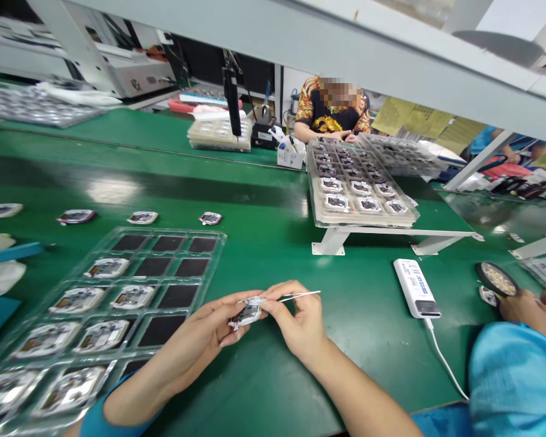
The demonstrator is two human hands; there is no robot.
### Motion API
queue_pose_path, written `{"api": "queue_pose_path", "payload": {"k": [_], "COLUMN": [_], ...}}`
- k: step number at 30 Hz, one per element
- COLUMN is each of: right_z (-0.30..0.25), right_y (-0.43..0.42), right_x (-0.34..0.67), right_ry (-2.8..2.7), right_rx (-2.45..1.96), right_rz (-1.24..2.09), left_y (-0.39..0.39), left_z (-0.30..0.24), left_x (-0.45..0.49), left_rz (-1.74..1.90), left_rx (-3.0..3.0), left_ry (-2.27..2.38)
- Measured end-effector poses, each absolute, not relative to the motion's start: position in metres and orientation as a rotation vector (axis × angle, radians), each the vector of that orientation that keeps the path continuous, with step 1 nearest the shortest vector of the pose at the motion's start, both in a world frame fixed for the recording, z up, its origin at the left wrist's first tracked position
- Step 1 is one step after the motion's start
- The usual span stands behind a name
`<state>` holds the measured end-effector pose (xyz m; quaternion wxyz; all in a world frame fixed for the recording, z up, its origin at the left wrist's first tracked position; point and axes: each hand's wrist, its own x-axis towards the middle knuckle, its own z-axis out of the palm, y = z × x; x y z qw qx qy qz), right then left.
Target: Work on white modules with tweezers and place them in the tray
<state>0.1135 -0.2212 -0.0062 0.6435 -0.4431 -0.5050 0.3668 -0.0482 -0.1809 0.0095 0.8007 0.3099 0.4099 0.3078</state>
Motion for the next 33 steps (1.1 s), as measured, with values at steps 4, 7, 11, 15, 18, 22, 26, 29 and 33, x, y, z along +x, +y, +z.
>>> {"api": "queue_pose_path", "payload": {"k": [4,7,11,15,18,22,26,29,33], "right_z": [-0.0043,-0.0019,-0.0011,-0.0022,-0.0026,-0.0028,-0.0029,-0.0029,-0.0031], "right_y": [-0.2222,-0.2215,-0.2189,-0.2165,-0.2154,-0.2147,-0.2144,-0.2144,-0.2143], "right_x": [0.1151,0.1148,0.1150,0.1160,0.1161,0.1165,0.1177,0.1183,0.1183], "right_ry": [-1.253,-1.191,-1.041,-0.986,-0.963,-0.929,-0.908,-0.902,-0.897], "right_rx": [-0.989,-1.002,-1.072,-1.136,-1.147,-1.146,-1.144,-1.133,-1.128], "right_rz": [0.756,0.831,0.898,0.924,0.935,0.977,1.034,1.052,1.028], "left_y": [-0.1807,-0.1815,-0.1814,-0.1814,-0.1829,-0.1843,-0.1842,-0.1845,-0.1856], "left_z": [0.0101,0.0101,0.0056,0.0019,0.0031,0.0068,0.0083,0.0079,0.0057], "left_x": [-0.0502,-0.0505,-0.0497,-0.0491,-0.0489,-0.0484,-0.0480,-0.0479,-0.0478], "left_rz": [0.663,0.642,0.661,0.734,0.747,0.750,0.744,0.729,0.710], "left_rx": [0.666,0.762,0.974,1.122,1.170,1.219,1.248,1.260,1.251], "left_ry": [0.852,0.888,0.942,0.976,0.984,0.991,1.004,1.007,0.986]}}
